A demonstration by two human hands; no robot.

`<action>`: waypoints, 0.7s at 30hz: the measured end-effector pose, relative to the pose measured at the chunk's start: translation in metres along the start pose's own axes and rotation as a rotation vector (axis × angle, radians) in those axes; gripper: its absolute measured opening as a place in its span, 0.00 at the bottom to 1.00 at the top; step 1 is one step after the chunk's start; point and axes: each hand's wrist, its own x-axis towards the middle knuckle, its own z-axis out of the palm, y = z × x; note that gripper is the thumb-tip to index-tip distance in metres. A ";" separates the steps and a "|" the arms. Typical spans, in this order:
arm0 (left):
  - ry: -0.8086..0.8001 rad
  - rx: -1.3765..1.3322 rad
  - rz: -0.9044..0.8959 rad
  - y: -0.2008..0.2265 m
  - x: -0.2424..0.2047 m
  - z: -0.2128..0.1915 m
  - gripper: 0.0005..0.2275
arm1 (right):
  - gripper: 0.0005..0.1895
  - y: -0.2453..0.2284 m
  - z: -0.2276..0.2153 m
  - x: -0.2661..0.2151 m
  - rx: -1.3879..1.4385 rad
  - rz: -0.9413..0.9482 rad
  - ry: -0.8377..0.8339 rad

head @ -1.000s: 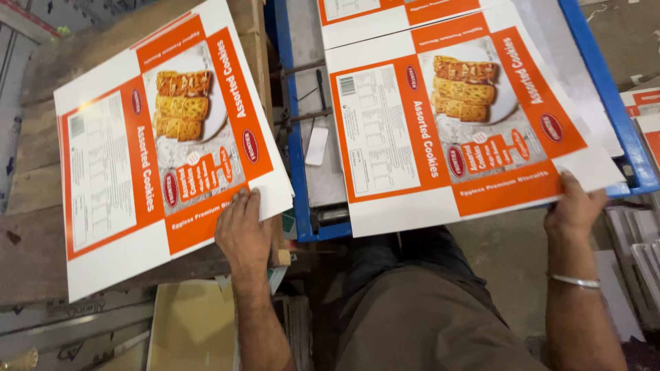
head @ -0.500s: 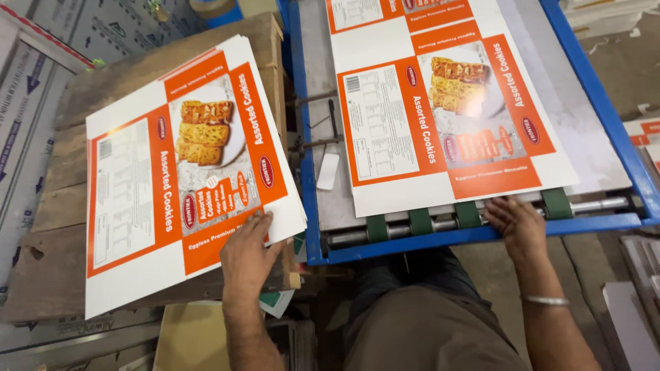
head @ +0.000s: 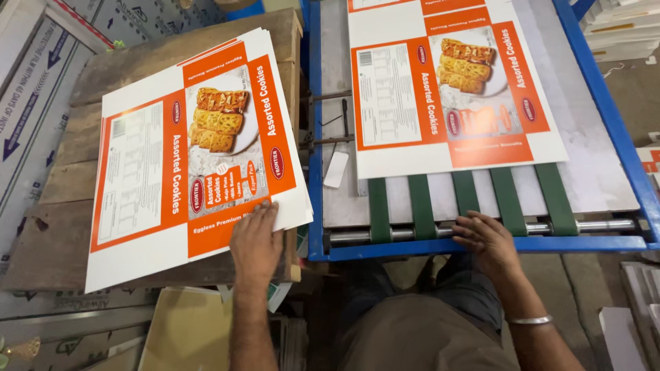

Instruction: The person repeatedly picks up flat, printed cardboard boxes labeled 'Assorted Cookies' from a stack on the left and places them onto a conveyor belt on the right. The hands move the boxes one at a time, aligning them on the belt as they are fed into the machine.

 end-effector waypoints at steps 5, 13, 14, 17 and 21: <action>0.145 -0.341 -0.285 -0.037 0.019 -0.021 0.13 | 0.24 -0.016 0.039 -0.024 -0.073 -0.012 -0.153; -0.017 -0.240 0.213 0.132 0.024 0.033 0.26 | 0.27 -0.036 0.135 -0.060 -0.094 -0.028 -0.579; -0.013 -0.225 0.286 0.162 0.018 0.036 0.26 | 0.27 -0.031 0.148 -0.060 0.003 -0.018 -0.550; -0.044 -0.269 0.354 0.180 -0.005 0.030 0.28 | 0.26 -0.024 0.145 -0.051 0.151 0.023 -0.330; -0.064 -0.217 0.288 0.141 -0.014 0.014 0.33 | 0.26 -0.042 0.080 -0.025 0.203 -0.152 -0.092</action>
